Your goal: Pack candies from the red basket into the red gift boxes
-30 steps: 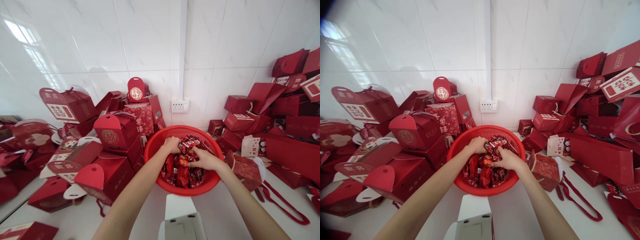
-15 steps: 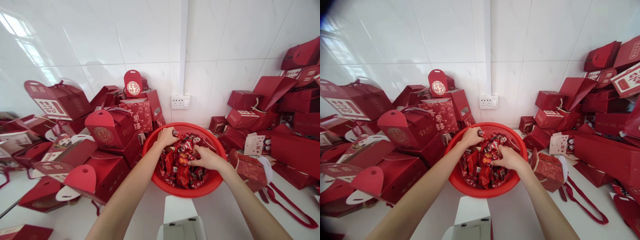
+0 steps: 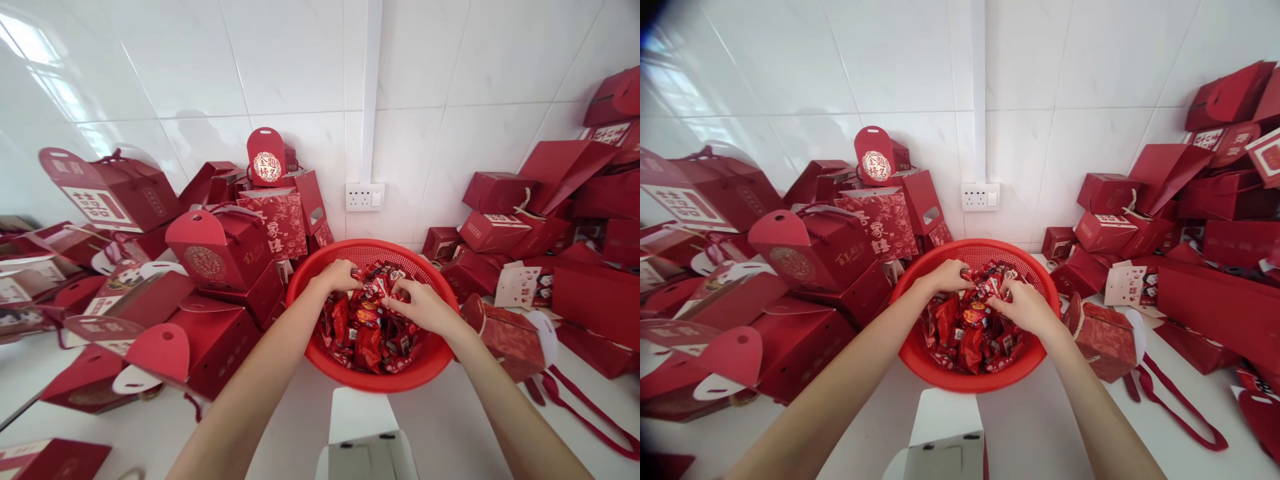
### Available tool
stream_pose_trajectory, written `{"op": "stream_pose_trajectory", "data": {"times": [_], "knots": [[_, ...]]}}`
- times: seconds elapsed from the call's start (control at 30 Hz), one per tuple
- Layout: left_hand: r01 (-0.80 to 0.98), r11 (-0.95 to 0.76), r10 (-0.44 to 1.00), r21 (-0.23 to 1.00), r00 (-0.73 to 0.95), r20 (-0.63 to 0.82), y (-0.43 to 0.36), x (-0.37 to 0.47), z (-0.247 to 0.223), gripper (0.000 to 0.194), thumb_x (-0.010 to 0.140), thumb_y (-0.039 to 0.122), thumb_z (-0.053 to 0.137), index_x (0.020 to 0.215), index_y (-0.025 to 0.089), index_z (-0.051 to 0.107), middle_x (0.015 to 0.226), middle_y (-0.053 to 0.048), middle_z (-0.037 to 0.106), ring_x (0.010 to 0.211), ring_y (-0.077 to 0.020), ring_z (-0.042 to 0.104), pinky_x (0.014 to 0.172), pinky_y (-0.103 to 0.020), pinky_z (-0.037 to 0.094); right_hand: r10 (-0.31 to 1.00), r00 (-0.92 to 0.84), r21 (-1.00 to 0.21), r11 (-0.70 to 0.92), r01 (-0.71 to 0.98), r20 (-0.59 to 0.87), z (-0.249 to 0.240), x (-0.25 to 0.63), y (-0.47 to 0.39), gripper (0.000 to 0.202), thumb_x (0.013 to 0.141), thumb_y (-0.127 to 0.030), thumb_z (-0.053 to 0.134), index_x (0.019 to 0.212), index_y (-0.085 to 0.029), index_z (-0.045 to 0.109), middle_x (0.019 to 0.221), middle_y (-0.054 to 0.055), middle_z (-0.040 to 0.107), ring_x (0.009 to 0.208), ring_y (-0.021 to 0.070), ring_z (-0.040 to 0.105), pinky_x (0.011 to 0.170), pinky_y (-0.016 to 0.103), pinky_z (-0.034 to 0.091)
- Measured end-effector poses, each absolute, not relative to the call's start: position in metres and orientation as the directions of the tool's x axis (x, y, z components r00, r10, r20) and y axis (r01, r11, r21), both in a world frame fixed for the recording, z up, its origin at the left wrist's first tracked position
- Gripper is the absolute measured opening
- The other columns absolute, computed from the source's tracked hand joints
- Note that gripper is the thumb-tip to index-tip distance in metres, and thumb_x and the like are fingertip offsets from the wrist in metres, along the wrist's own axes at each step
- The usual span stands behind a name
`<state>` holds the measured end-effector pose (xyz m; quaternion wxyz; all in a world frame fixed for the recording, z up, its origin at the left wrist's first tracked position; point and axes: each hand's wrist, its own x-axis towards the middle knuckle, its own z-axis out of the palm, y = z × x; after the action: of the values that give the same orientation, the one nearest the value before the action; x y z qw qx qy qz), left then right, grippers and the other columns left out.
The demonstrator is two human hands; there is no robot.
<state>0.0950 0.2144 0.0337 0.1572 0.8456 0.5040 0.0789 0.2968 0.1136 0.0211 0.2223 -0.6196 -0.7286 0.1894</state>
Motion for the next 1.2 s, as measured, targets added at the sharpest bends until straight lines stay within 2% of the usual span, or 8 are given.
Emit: {"op": "stream_pose_trajectory", "data": {"times": [0.2,0.4,0.5,0.63,0.77,0.9,1.03,1.2], "knots": [[0.823,-0.479,0.817,0.305,0.545,-0.189,0.214,0.099,0.03,0.034,0.065,0.032,0.081,0.098,0.023,0.076,0.092,0.001,0.077,0.088,-0.0198,0.071,0.072,-0.023,0.05,0.984,-0.149,-0.566,0.176,0.806,0.094,0.025,0.296,0.113,0.027,0.086,-0.047,0.06,0.073,-0.023,0.055,0.067,0.001,0.065,0.066,0.02,0.059,0.064,0.03,0.038],[0.809,-0.541,0.781,0.229,0.584,-0.222,0.208,0.107,0.03,0.06,0.065,0.039,0.082,0.121,0.023,0.07,0.117,-0.008,0.075,0.106,-0.0282,0.07,0.086,-0.03,0.053,0.982,-0.167,-0.556,0.19,0.809,0.093,0.026,0.296,0.112,0.021,0.084,-0.041,0.063,0.074,-0.023,0.058,0.063,0.0,0.063,0.064,0.0193,0.06,0.062,0.028,0.038],[0.803,-0.557,0.775,0.214,0.594,-0.213,0.205,0.11,0.03,0.051,0.067,0.035,0.081,0.116,0.021,0.072,0.108,-0.009,0.077,0.098,-0.0282,0.072,0.082,-0.03,0.054,0.978,-0.19,-0.57,0.203,0.796,0.083,0.024,0.297,0.113,0.019,0.083,-0.036,0.064,0.071,-0.023,0.056,0.067,0.0,0.066,0.067,0.0194,0.061,0.062,0.028,0.039],[0.783,-0.578,0.773,0.23,0.616,-0.154,0.203,0.114,0.026,0.024,0.068,0.025,0.078,0.091,0.018,0.074,0.088,-0.008,0.075,0.085,-0.0265,0.071,0.072,-0.03,0.051,0.975,-0.206,-0.57,0.216,0.793,0.083,0.023,0.298,0.114,0.017,0.082,-0.033,0.064,0.071,-0.023,0.055,0.071,0.001,0.068,0.07,0.0203,0.063,0.065,0.029,0.041],[0.749,-0.586,0.769,0.309,0.635,-0.081,0.204,0.114,0.023,0.008,0.065,0.015,0.073,0.07,0.018,0.067,0.067,-0.002,0.066,0.067,-0.0198,0.063,0.06,-0.027,0.042,0.974,-0.207,-0.586,0.22,0.78,0.09,0.023,0.299,0.114,0.017,0.082,-0.035,0.063,0.073,-0.023,0.056,0.073,0.002,0.069,0.072,0.021,0.064,0.067,0.03,0.042],[0.687,-0.584,0.757,0.432,0.653,-0.014,0.207,0.109,0.025,0.017,0.06,0.015,0.072,0.056,0.018,0.055,0.052,0.004,0.051,0.055,-0.0141,0.05,0.053,-0.026,0.034,0.974,-0.193,-0.609,0.224,0.761,0.117,0.021,0.3,0.114,0.017,0.081,-0.036,0.065,0.073,-0.023,0.059,0.073,0.002,0.07,0.071,0.0211,0.064,0.068,0.031,0.043],[0.587,-0.564,0.761,0.581,0.643,0.089,0.211,0.105,0.032,0.012,0.06,0.013,0.068,0.057,0.017,0.057,0.051,0.006,0.048,0.055,-0.0114,0.046,0.055,-0.024,0.033,0.979,-0.161,-0.689,0.2,0.696,0.122,0.018,0.302,0.116,0.014,0.082,-0.034,0.063,0.073,-0.023,0.062,0.07,0.001,0.071,0.067,0.0201,0.065,0.065,0.03,0.044],[0.427,-0.501,0.794,0.753,0.572,0.205,0.212,0.102,0.042,0.013,0.061,0.02,0.072,0.068,0.015,0.062,0.062,0.005,0.057,0.062,-0.0116,0.052,0.063,-0.024,0.042,0.98,-0.007,-0.828,0.17,0.535,0.197,0.017,0.303,0.122,0.019,0.077,-0.04,0.069,0.075,-0.022,0.065,0.073,0.003,0.072,0.068,0.0206,0.067,0.068,0.033,0.049]]}}
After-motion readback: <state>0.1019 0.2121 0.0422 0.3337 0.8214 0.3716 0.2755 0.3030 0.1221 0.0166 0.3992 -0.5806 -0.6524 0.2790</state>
